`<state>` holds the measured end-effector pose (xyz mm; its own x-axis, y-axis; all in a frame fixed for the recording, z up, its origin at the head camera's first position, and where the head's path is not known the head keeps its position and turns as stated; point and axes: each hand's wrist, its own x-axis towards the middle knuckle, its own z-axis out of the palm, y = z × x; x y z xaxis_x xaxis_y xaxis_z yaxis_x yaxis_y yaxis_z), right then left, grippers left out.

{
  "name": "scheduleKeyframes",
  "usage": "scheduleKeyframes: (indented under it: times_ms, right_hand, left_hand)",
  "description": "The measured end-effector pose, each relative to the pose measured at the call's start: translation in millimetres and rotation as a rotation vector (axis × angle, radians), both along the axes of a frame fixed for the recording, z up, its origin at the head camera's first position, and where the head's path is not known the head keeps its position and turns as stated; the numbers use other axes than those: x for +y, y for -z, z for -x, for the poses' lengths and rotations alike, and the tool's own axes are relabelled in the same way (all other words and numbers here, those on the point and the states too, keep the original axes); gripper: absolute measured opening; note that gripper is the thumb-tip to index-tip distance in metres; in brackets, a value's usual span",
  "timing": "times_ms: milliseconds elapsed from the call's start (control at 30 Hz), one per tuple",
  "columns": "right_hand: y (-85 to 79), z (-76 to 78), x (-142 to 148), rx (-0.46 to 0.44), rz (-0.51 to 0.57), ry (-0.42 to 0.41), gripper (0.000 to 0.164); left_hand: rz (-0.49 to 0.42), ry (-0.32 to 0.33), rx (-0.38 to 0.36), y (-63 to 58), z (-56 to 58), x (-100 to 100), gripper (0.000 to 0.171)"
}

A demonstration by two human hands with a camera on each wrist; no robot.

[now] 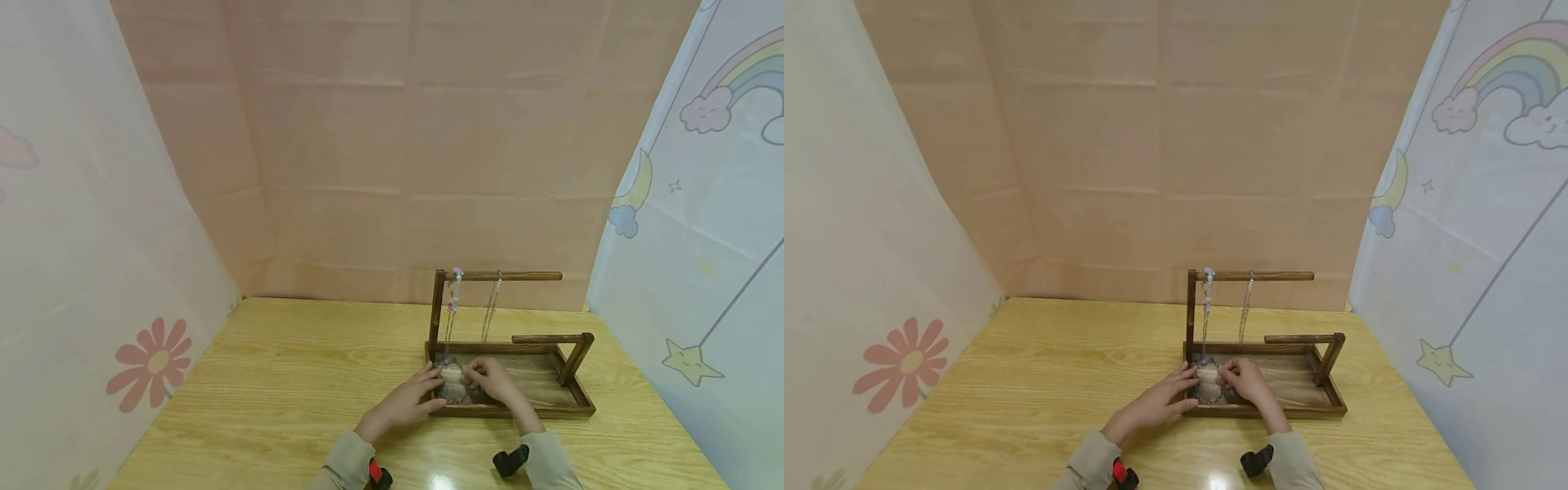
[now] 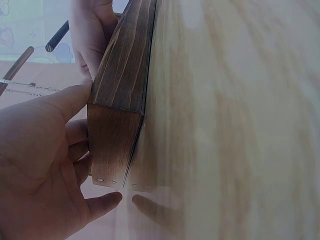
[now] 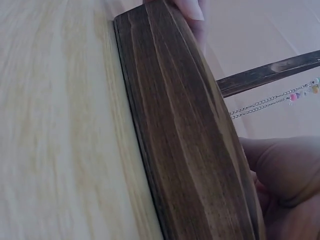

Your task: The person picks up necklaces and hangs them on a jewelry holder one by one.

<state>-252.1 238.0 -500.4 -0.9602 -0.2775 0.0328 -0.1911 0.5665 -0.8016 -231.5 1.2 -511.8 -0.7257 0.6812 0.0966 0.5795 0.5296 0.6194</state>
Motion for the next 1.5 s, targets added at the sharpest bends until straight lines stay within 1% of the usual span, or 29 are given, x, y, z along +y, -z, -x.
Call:
scheduleKeyframes:
  times_ms: [200, 300, 467, 567, 667, 800, 1000, 1167, 1233, 1500]
  right_hand:
    - [-2.5, 2.8, -1, -0.034, 0.101, -0.022, 0.024]
    - [-2.9, 4.8, 1, -0.049, 0.165, -0.049, 0.027]
    - [-7.5, 4.0, 0, -0.082, 0.256, -0.064, 0.031]
    - [-9.3, 4.3, -1, -0.086, 0.268, -0.058, 0.034]
    - [-10.5, 4.7, -1, -0.098, 0.283, -0.033, 0.037]
    - [-11.8, 5.6, -1, -0.123, 0.314, 0.018, 0.041]
    - [-17.2, 4.9, -3, -0.123, 0.347, 0.086, 0.042]
    - [-22.2, 3.4, -4, -0.122, 0.345, 0.096, 0.045]
    - [-23.4, 2.7, -4, -0.117, 0.337, 0.083, 0.046]
    - [-26.8, -0.1, -2, -0.095, 0.343, 0.070, 0.041]
  left_hand:
    - [0.004, -0.002, 0.003, -0.5, 0.3, 0, 0.056]
    - [0.007, -0.004, 0.002, -0.9, 0.4, 0, 0.056]
    - [0.005, -0.005, 0.001, -0.9, 0.8, 0, 0.056]
    - [0.005, -0.006, -0.003, -0.5, 1.4, 0, 0.056]
    - [0.007, -0.005, -0.007, 0.0, 2.2, 0, 0.056]
    - [0.006, -0.002, -0.010, 0.3, 2.8, 1, 0.056]
    - [0.008, -0.003, -0.007, 0.6, 2.7, 1, 0.056]
    - [0.009, -0.007, -0.003, 1.3, 2.7, 2, 0.056]
    - [0.006, -0.005, -0.004, 1.7, 2.6, 2, 0.056]
    - [0.003, 0.004, -0.012, 3.3, 1.8, 2, 0.057]
